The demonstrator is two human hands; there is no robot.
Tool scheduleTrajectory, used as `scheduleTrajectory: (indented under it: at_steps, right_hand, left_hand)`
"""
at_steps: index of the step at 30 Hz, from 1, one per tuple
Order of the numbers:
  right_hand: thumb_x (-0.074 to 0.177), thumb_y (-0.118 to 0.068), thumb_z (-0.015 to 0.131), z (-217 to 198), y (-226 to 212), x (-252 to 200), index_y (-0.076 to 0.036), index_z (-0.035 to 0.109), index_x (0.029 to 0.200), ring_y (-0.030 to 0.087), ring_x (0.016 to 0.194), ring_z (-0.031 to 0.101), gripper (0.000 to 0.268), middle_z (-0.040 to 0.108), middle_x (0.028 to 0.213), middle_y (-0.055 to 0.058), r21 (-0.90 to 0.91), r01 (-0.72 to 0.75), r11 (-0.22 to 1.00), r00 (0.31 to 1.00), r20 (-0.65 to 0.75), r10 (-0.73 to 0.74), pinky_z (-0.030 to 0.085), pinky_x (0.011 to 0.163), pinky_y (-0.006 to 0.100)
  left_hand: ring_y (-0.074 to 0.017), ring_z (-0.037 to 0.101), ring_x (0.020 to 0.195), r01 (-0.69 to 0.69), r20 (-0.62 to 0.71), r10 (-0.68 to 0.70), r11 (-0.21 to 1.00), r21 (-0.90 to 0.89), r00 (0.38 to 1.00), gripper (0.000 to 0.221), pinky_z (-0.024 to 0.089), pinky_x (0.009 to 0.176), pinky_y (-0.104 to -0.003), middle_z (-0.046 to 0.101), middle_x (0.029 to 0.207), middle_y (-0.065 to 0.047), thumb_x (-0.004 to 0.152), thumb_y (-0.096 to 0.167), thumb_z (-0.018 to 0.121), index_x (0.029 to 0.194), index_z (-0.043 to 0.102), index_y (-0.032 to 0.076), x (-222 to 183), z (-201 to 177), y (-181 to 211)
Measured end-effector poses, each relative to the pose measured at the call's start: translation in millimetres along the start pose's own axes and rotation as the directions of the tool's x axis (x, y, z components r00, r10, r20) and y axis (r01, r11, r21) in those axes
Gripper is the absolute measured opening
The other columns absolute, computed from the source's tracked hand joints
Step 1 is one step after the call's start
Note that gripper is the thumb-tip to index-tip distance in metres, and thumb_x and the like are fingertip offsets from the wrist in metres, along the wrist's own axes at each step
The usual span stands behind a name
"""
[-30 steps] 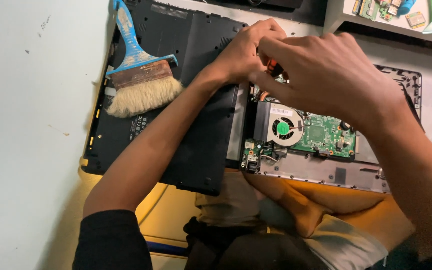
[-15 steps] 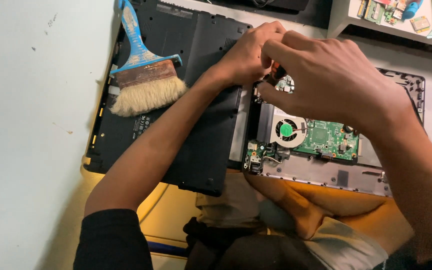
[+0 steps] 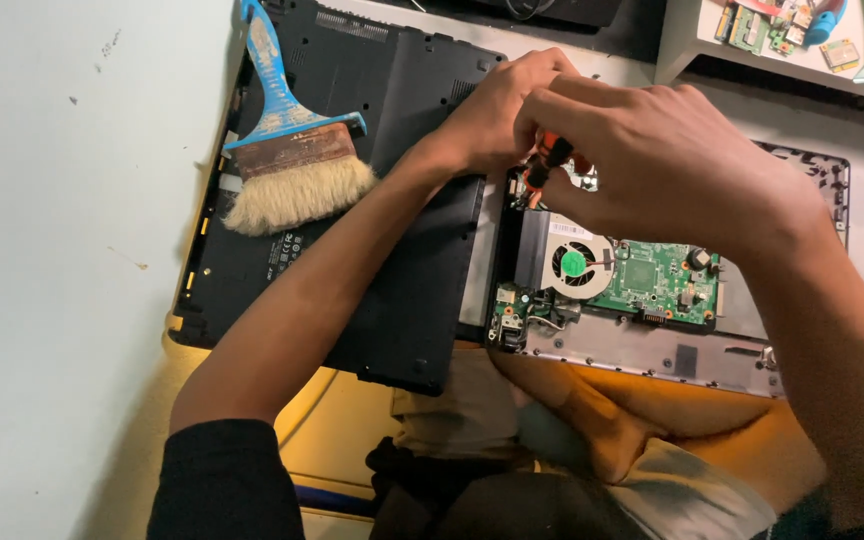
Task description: Securing components on a laptop motherboard with a screwdriver and installing a cooling fan.
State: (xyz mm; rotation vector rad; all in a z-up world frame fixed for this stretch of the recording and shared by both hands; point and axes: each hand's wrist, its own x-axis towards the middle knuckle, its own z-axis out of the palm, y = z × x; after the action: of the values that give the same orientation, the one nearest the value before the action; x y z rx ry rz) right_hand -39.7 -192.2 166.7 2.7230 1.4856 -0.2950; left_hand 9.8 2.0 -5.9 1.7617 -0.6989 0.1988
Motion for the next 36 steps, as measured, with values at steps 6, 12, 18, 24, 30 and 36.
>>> scheduleTrajectory:
  at_steps: [6, 12, 18, 24, 30, 36]
  right_hand:
    - [0.131, -0.061, 0.061, 7.1, 3.2, 0.0, -0.011, 0.064, 0.131, 0.041, 0.051, 0.062, 0.05, 0.067, 0.062, 0.012, -0.155, -0.147, 0.977, 0.989, -0.04, 0.142, 0.046, 0.059, 0.053]
    - [0.11, -0.041, 0.077, 8.3, 11.1, -1.1, -0.013, 0.069, 0.135, 0.03, 0.078, 0.069, 0.039, 0.073, 0.117, 0.01, 0.08, 0.046, 0.996, 0.999, -0.025, -0.044, 0.055, 0.063, 0.051]
    - [0.116, -0.033, 0.071, 10.6, 15.8, 1.4, -0.017, 0.071, 0.132, 0.026, 0.072, 0.071, 0.023, 0.077, 0.109, 0.004, 0.011, 0.029, 1.0, 0.998, -0.051, -0.029, 0.051, 0.056, 0.047]
    - [0.125, -0.05, 0.068, 15.4, 22.6, -3.3, -0.019, 0.07, 0.139, 0.035, 0.055, 0.067, 0.033, 0.073, 0.072, 0.011, -0.11, -0.023, 0.994, 0.998, -0.062, 0.017, 0.048, 0.061, 0.052]
    - [0.116, -0.024, 0.092, 13.8, 53.6, -29.4, -0.004, 0.079, 0.123, 0.027, 0.075, 0.075, 0.024, 0.084, 0.095, 0.011, 0.182, 0.088, 0.979, 0.944, -0.329, -0.023, 0.057, 0.066, 0.045]
    - [0.126, -0.001, 0.082, 62.4, 107.2, -58.2, 0.008, 0.07, 0.132, 0.018, 0.084, 0.06, 0.017, 0.071, 0.111, 0.015, 0.569, 0.072, 0.819, 0.864, -0.446, 0.233, 0.051, 0.073, 0.031]
  left_hand:
    - [-0.0174, 0.07, 0.086, 0.062, -0.003, -0.063, 0.998, -0.016, 0.998, 0.034, 0.056, 0.074, -0.036, 0.073, 0.098, -0.004, 0.084, -0.006, 0.063, 0.112, 0.069, 0.013, 2.9, 3.0, -6.9]
    - [-0.0246, 0.075, 0.103, -0.075, -0.023, 0.076, 0.996, 0.057, 0.997, 0.034, 0.058, 0.084, -0.041, 0.075, 0.119, -0.007, 0.092, 0.027, 0.06, 0.116, 0.077, 0.009, 3.3, 5.0, -18.0]
    - [-0.0237, 0.076, 0.099, -0.047, -0.026, 0.049, 0.997, 0.069, 0.998, 0.026, 0.06, 0.081, -0.04, 0.077, 0.117, -0.007, 0.1, 0.022, 0.06, 0.114, 0.076, 0.007, 3.0, 2.9, -4.9]
    - [-0.023, 0.072, 0.108, -0.011, 0.0, 0.011, 1.0, 0.012, 1.0, 0.022, 0.058, 0.09, -0.038, 0.073, 0.119, -0.002, 0.087, 0.004, 0.083, 0.107, 0.08, 0.012, 4.4, 5.1, -14.0]
    - [-0.0238, 0.075, 0.113, -0.06, 0.023, 0.059, 0.998, 0.014, 0.998, 0.031, 0.06, 0.102, -0.042, 0.074, 0.12, -0.005, 0.099, 0.003, 0.063, 0.11, 0.088, 0.016, 2.0, -4.5, 9.1]
    - [-0.0249, 0.075, 0.115, -0.048, 0.08, 0.058, 0.992, -0.12, 0.995, 0.034, 0.059, 0.107, -0.046, 0.073, 0.122, -0.006, 0.113, 0.032, 0.058, 0.116, 0.086, 0.012, 1.3, -8.0, 18.2]
